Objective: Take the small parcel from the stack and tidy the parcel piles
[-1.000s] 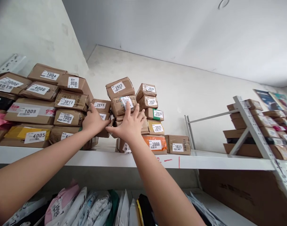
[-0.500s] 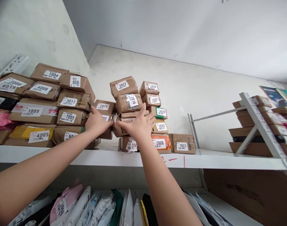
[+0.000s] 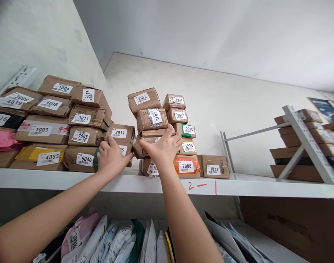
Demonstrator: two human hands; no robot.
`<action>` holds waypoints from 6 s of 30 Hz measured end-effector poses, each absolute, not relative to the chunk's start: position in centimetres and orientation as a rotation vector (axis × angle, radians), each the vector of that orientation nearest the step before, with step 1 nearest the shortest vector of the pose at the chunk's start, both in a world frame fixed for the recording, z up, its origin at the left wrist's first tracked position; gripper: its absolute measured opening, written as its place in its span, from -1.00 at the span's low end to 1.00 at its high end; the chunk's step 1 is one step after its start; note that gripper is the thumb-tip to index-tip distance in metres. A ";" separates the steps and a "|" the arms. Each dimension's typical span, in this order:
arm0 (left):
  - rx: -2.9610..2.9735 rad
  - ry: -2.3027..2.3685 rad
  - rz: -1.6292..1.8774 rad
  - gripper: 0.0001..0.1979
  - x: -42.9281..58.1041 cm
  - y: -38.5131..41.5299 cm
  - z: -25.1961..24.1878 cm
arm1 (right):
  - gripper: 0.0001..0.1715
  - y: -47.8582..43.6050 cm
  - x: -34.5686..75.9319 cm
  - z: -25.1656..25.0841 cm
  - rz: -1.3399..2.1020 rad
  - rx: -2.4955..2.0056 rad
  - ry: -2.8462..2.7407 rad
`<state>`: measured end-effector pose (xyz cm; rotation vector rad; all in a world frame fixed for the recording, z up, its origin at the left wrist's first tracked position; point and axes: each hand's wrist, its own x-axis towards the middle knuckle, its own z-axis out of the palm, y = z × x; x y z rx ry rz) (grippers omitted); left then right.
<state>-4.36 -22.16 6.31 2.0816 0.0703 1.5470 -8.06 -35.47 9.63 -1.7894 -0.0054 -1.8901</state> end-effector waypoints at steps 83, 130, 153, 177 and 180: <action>2.414 -0.627 1.778 0.17 -9.7 -20.6 23.7 | -0.07 -35.8 -7.4 9.6 -1.980 -1.575 -0.039; 1.828 -1.718 2.561 -0.60 -3.4 -25.2 5.1 | 0.06 -48.7 -7.3 1.7 -1.704 -1.963 -0.023; 1.640 -1.730 2.653 -0.61 -1.3 -21.2 5.9 | 0.15 -48.6 -8.0 3.4 -1.408 -1.947 -0.193; 1.655 -1.527 2.390 -0.50 -0.2 -14.2 -1.6 | 0.14 -40.1 -8.7 26.4 -1.921 -1.830 0.135; 1.720 -1.493 2.428 -0.47 -0.5 -13.1 -2.0 | 0.28 -40.1 -7.6 28.7 -1.880 -2.006 0.213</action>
